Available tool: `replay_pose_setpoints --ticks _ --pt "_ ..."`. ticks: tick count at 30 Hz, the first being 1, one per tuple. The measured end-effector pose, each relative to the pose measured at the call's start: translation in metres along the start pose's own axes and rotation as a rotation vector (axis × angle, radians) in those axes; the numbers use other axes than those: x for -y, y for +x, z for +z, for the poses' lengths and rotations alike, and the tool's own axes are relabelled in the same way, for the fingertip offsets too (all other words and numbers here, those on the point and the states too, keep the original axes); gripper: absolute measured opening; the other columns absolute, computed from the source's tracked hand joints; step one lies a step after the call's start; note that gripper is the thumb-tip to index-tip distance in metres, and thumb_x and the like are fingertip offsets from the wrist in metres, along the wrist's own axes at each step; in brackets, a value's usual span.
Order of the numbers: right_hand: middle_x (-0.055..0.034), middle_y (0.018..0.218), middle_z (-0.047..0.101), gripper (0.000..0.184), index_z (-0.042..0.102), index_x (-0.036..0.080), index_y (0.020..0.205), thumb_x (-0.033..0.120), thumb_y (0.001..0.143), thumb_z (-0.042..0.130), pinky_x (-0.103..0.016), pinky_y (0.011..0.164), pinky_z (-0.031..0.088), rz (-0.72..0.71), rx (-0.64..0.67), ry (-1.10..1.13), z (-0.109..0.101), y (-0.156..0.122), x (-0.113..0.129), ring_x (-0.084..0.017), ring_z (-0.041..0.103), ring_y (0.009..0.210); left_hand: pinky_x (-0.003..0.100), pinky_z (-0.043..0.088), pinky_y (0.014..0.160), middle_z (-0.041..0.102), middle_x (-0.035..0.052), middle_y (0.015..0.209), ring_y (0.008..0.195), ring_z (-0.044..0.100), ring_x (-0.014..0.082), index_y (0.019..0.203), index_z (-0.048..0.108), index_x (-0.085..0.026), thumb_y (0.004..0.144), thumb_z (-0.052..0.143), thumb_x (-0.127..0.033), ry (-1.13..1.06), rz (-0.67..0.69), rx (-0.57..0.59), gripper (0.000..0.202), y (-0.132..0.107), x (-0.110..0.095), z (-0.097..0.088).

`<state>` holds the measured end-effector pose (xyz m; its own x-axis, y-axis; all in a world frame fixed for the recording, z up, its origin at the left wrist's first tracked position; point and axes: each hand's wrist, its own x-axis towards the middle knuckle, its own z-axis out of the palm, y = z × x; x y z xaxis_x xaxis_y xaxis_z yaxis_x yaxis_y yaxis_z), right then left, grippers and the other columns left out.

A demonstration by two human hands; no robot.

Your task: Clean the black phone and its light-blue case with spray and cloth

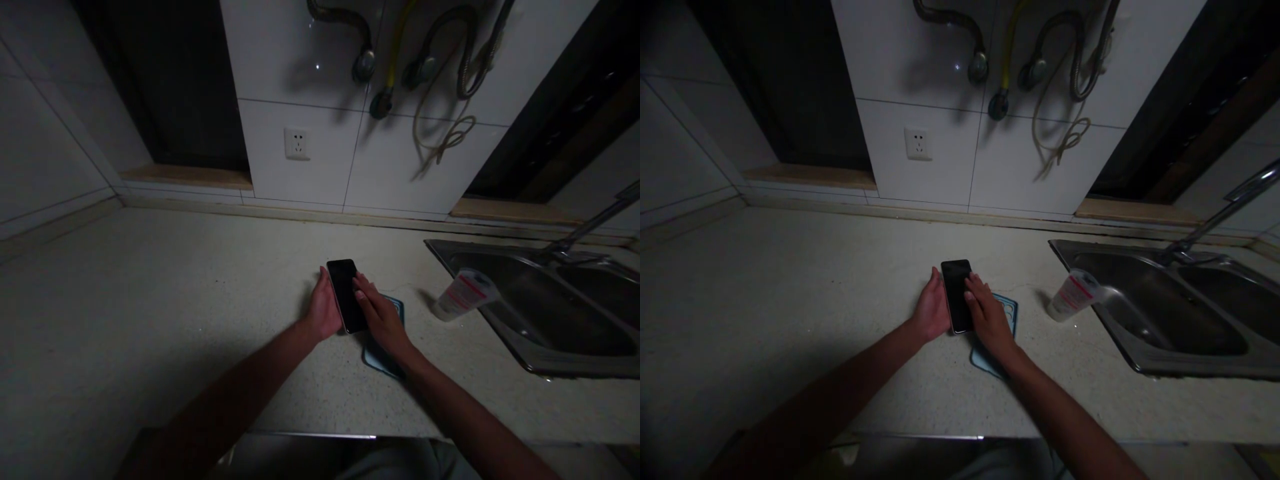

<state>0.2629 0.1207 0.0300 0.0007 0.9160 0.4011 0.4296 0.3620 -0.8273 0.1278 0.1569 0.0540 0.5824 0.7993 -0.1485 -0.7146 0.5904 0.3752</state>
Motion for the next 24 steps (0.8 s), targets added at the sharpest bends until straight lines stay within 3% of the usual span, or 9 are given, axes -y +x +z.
replay_pose_setpoints --ticks 5,9,12,15,17,20,22,24 --pt "-0.0105 0.159 0.033 0.051 0.04 0.025 0.151 0.04 0.103 0.041 -0.063 0.122 0.015 -0.265 0.121 -0.348 0.002 -0.003 -0.004 -0.026 0.021 0.151 0.048 0.041 0.107 0.07 0.0146 0.119 0.121 0.06 0.0316 0.126 0.064 -0.018 0.091 0.04 -0.07 0.036 0.02 -0.018 0.067 0.0 0.0 0.002" --pt "-0.0078 0.166 0.015 0.063 0.012 0.029 0.159 0.037 0.103 0.039 -0.061 0.123 0.014 -0.319 0.169 -0.421 -0.004 0.0 -0.002 -0.025 0.009 0.154 0.047 0.042 0.106 0.07 0.0147 0.118 0.12 0.061 0.0316 0.127 0.064 -0.017 0.092 0.039 -0.069 0.047 0.045 -0.021 0.067 -0.001 -0.001 0.005" --pt "-0.0042 0.168 0.008 0.065 0.002 0.032 0.16 0.036 0.104 0.036 -0.058 0.124 0.014 -0.346 0.18 -0.396 -0.015 0.004 0.004 -0.024 0.004 0.155 0.047 0.043 0.104 0.072 0.0141 0.112 0.117 0.063 0.0314 0.123 0.065 -0.016 0.093 0.037 -0.069 0.053 0.06 -0.066 0.067 -0.002 -0.003 0.007" --pt "-0.005 0.168 0.009 0.067 0.01 0.032 0.16 0.039 0.101 0.042 -0.057 0.123 0.018 -0.343 0.152 -0.371 -0.027 0.008 0.01 -0.026 0.006 0.155 0.047 0.047 0.099 0.073 0.0145 0.107 0.111 0.065 0.0322 0.119 0.067 -0.015 0.092 0.038 -0.069 0.072 0.073 -0.069 0.068 -0.003 -0.006 0.007" --pt "-0.0107 0.164 0.022 0.069 0.022 0.029 0.157 0.044 0.097 0.052 -0.057 0.119 0.028 -0.278 0.094 -0.36 -0.033 0.01 0.012 -0.03 0.021 0.151 0.047 0.049 0.095 0.072 0.0155 0.106 0.107 0.066 0.0325 0.118 0.067 -0.013 0.092 0.039 -0.069 0.084 0.091 -0.043 0.068 -0.003 -0.008 0.006" --pt "-0.0163 0.138 0.054 0.06 0.045 0.022 0.145 0.048 0.092 0.059 -0.05 0.098 0.051 -0.105 0.049 -0.324 -0.038 0.011 0.012 -0.029 0.058 0.12 0.047 0.051 0.092 0.072 0.0169 0.104 0.104 0.067 0.0325 0.114 0.068 -0.011 0.092 0.038 -0.069 0.108 0.104 -0.031 0.069 -0.001 -0.01 0.005" --pt "-0.0129 0.116 0.063 0.047 0.057 0.02 0.132 0.045 0.092 0.058 -0.042 0.083 0.055 -0.032 0.091 -0.334 -0.039 0.012 0.011 -0.025 0.065 0.096 0.047 0.051 0.091 0.072 0.0176 0.103 0.104 0.067 0.0328 0.113 0.068 -0.011 0.091 0.039 -0.07 0.12 0.091 -0.032 0.069 0.0 -0.011 0.004" --pt "-0.0096 0.101 0.066 0.036 0.066 0.02 0.12 0.043 0.092 0.058 -0.038 0.075 0.053 -0.02 0.141 -0.379 -0.039 0.012 0.009 -0.022 0.065 0.084 0.047 0.051 0.091 0.072 0.0179 0.103 0.103 0.067 0.0333 0.113 0.068 -0.011 0.09 0.041 -0.071 0.121 0.077 -0.033 0.069 0.0 -0.012 0.003"
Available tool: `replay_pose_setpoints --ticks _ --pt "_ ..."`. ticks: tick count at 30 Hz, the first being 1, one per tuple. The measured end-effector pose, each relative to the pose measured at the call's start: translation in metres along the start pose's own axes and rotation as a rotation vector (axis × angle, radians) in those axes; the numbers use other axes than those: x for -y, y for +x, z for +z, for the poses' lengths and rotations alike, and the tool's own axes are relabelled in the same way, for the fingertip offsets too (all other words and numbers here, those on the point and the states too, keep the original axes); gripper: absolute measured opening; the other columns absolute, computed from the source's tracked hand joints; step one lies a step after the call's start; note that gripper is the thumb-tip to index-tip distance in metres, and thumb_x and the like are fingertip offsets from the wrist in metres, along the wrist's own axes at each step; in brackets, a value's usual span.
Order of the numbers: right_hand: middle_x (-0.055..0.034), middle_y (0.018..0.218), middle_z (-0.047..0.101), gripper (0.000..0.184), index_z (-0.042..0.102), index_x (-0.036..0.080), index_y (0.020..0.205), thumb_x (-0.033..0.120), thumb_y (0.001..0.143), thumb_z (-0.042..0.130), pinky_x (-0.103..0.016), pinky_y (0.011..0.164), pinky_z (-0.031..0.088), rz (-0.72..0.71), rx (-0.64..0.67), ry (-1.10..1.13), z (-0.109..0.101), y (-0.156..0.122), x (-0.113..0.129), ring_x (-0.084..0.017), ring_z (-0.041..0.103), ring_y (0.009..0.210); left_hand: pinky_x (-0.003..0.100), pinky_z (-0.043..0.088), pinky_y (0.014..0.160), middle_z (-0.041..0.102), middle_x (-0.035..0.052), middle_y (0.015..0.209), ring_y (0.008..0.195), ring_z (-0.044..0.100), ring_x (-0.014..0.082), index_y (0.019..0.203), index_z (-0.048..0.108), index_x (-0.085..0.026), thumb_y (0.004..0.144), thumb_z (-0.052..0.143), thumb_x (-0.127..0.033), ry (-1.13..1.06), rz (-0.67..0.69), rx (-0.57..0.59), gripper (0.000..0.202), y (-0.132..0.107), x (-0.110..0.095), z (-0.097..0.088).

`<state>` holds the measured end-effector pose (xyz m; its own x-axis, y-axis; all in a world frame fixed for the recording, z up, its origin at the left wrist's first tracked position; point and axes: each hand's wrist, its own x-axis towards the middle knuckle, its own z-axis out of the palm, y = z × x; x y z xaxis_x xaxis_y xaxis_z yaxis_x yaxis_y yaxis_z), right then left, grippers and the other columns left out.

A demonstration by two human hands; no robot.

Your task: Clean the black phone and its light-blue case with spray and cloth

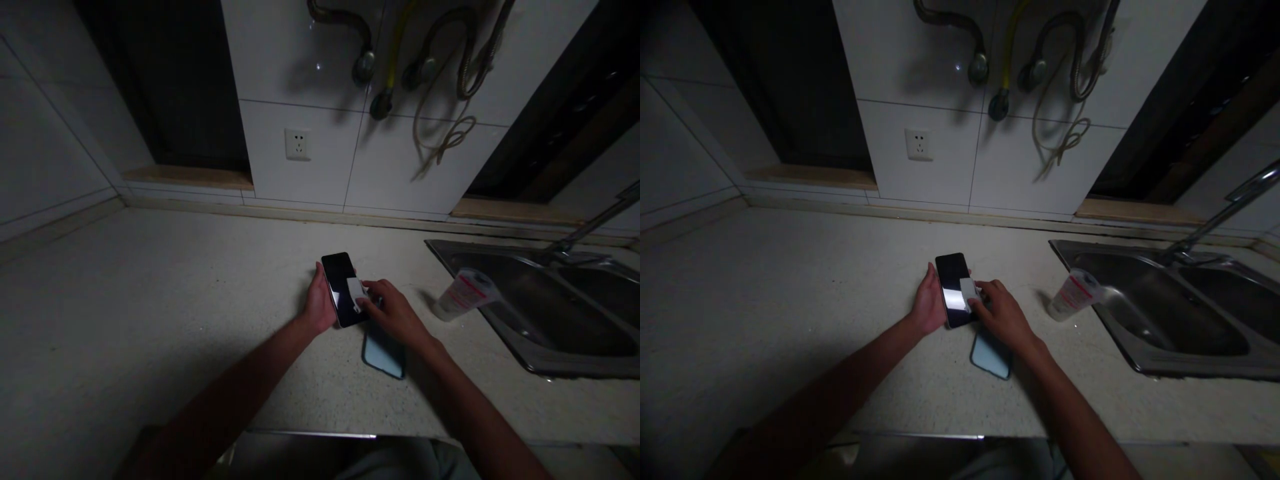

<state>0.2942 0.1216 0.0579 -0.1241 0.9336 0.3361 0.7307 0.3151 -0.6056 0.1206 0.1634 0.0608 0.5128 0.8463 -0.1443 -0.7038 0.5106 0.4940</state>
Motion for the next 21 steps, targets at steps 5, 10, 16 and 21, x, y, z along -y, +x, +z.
replay_pose_setpoints --ticks 5,10,16,21 --pt "-0.0076 0.084 0.072 0.029 0.076 0.022 0.093 0.039 0.095 0.052 -0.036 0.069 0.048 -0.024 -0.024 -0.076 0.001 0.002 -0.001 -0.023 0.065 0.074 0.049 0.05 0.091 0.071 0.0182 0.107 0.104 0.067 0.0342 0.116 0.066 -0.013 0.088 0.043 -0.073 -0.029 -0.056 0.016 0.07 0.001 -0.001 -0.004" --pt "-0.0081 0.084 0.071 0.035 0.077 0.022 0.097 0.047 0.095 0.052 -0.037 0.066 0.048 -0.023 -0.293 -0.013 -0.004 0.006 0.004 -0.023 0.064 0.072 0.049 0.047 0.095 0.071 0.0171 0.111 0.107 0.066 0.0332 0.121 0.064 -0.016 0.086 0.045 -0.074 -0.057 -0.116 0.073 0.071 0.003 0.0 -0.008" --pt "-0.0095 0.088 0.067 0.034 0.073 0.021 0.113 0.041 0.097 0.051 -0.038 0.07 0.049 -0.064 -0.319 -0.072 0.0 0.015 0.0 -0.023 0.061 0.076 0.049 0.045 0.096 0.07 0.0175 0.113 0.109 0.065 0.0331 0.124 0.063 -0.016 0.086 0.038 -0.077 -0.043 -0.218 0.111 0.076 0.0 0.009 -0.01" --pt "-0.0111 0.097 0.07 0.032 0.074 0.024 0.113 0.027 0.097 0.047 -0.042 0.082 0.047 -0.177 -0.188 -0.264 0.018 0.025 0.0 -0.027 0.059 0.094 0.048 0.045 0.097 0.071 0.0154 0.113 0.111 0.064 0.034 0.123 0.064 -0.02 0.082 0.047 -0.078 -0.057 -0.248 0.173 0.072 -0.002 0.014 -0.005"
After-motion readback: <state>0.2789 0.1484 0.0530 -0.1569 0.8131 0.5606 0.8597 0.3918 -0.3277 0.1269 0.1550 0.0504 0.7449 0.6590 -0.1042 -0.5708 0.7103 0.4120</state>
